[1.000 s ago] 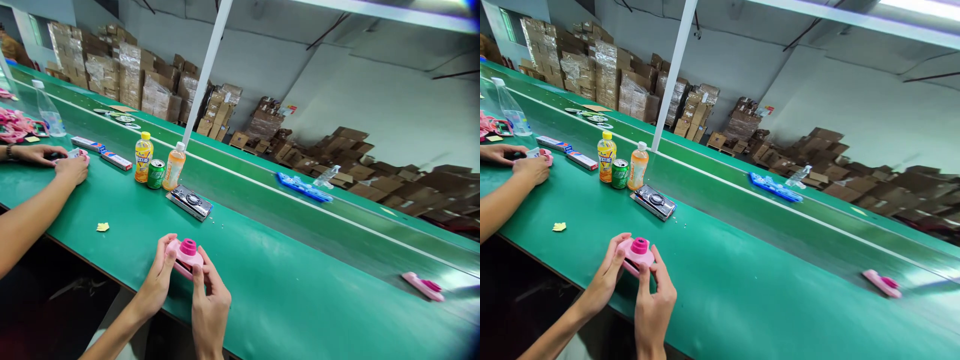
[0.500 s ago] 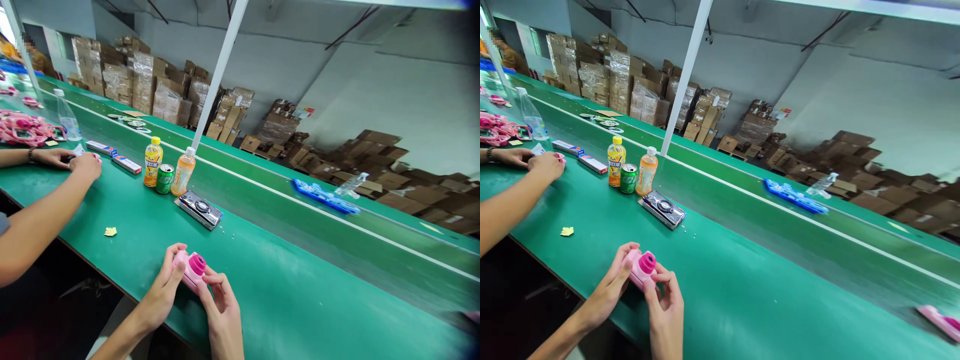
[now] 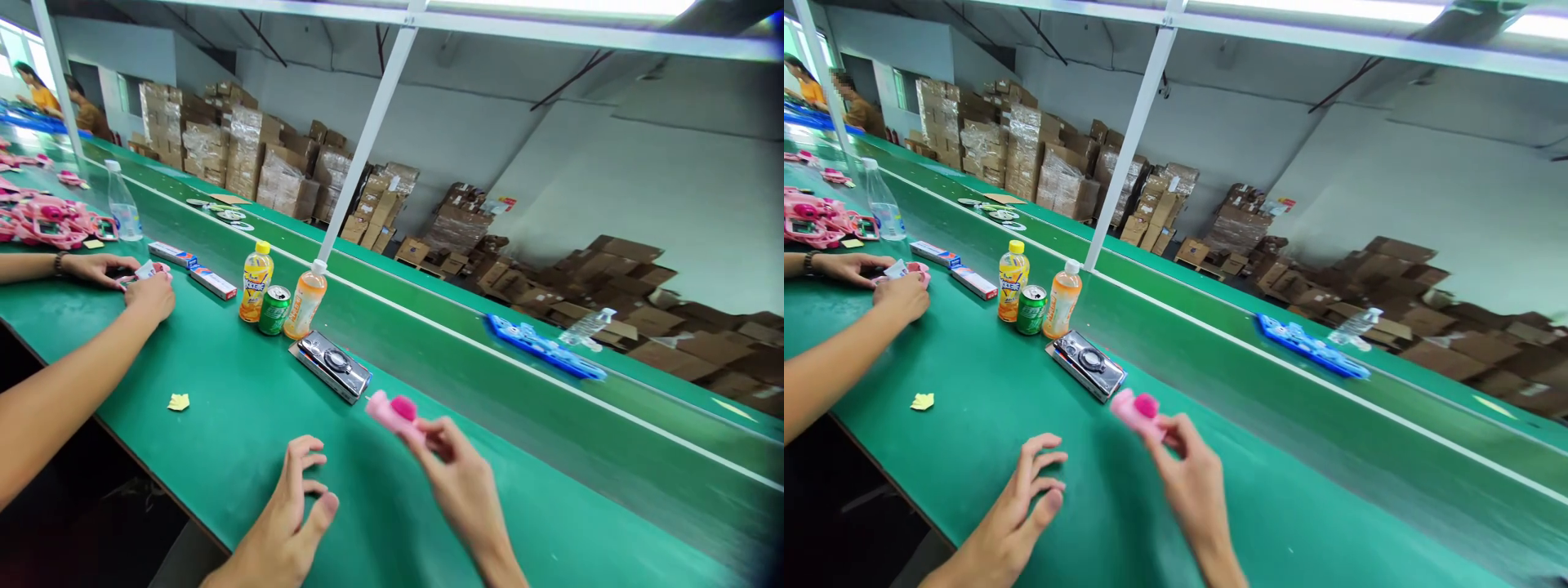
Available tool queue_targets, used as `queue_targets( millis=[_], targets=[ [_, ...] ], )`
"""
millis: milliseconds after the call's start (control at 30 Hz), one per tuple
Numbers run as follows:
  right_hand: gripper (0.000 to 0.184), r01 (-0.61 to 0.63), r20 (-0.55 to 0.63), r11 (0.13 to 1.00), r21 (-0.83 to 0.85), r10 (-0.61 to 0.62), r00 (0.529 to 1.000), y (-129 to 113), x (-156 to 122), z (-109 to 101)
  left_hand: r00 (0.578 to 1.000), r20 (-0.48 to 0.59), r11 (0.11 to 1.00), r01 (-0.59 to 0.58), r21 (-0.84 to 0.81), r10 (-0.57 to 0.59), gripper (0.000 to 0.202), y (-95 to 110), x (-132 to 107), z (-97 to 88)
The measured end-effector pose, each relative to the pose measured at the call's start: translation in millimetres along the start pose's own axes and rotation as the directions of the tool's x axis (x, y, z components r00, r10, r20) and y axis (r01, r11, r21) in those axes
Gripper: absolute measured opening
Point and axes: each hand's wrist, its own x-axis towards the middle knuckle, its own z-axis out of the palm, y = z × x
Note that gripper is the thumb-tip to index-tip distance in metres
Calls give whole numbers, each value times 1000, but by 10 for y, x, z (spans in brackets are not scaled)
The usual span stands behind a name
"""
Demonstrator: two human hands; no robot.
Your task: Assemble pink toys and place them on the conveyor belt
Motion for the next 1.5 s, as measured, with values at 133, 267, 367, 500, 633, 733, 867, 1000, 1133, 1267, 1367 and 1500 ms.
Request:
queue_targets(
  millis=[133,267,367,500,633,733,867,1000,1133,1267,1367,1500],
  targets=[
    [46,-176,-237,940,-293,106,966,494,1083,-128,997,55,983,-57,174,48,44,-132,133,22],
    [35,-227,-248,906,-356,143,958,851,1618,-59,989,116,955,-120,273,91,25,-270,243,8],
    [37,-233,-266,894,-383,134,954,972,1720,9,991,113,945,-101,312,69,21,-272,273,18],
    [79,-253,-406,899,-357,95,909,1012,1669,52,990,77,925,-137,355,117,37,-162,244,46],
    [62,-171,-423,955,-241,55,904,1052,1522,-8,997,16,926,-70,371,69,43,6,161,62],
    [64,-170,-398,981,-88,122,909,1116,1382,-95,999,4,930,-37,367,38,38,96,104,66],
    [95,-139,-291,982,128,171,941,1145,1207,-159,998,-5,934,-56,353,62,38,131,79,66],
    [103,-129,-163,968,216,166,973,1076,1025,-148,997,-8,936,-75,344,83,36,144,70,36],
    [82,-133,-70,977,168,146,987,997,799,-115,995,-1,930,-88,357,95,35,149,30,51],
    [75,-100,-45,990,96,105,994,922,648,-83,993,-26,948,-104,301,117,33,71,18,112],
    [73,-86,-31,995,55,88,996,875,625,-87,986,-126,991,-102,86,112,42,-10,87,-95],
    [79,-97,-11,995,17,98,995,852,659,-115,855,-472,934,-40,354,215,46,10,156,-966]
  ],
)
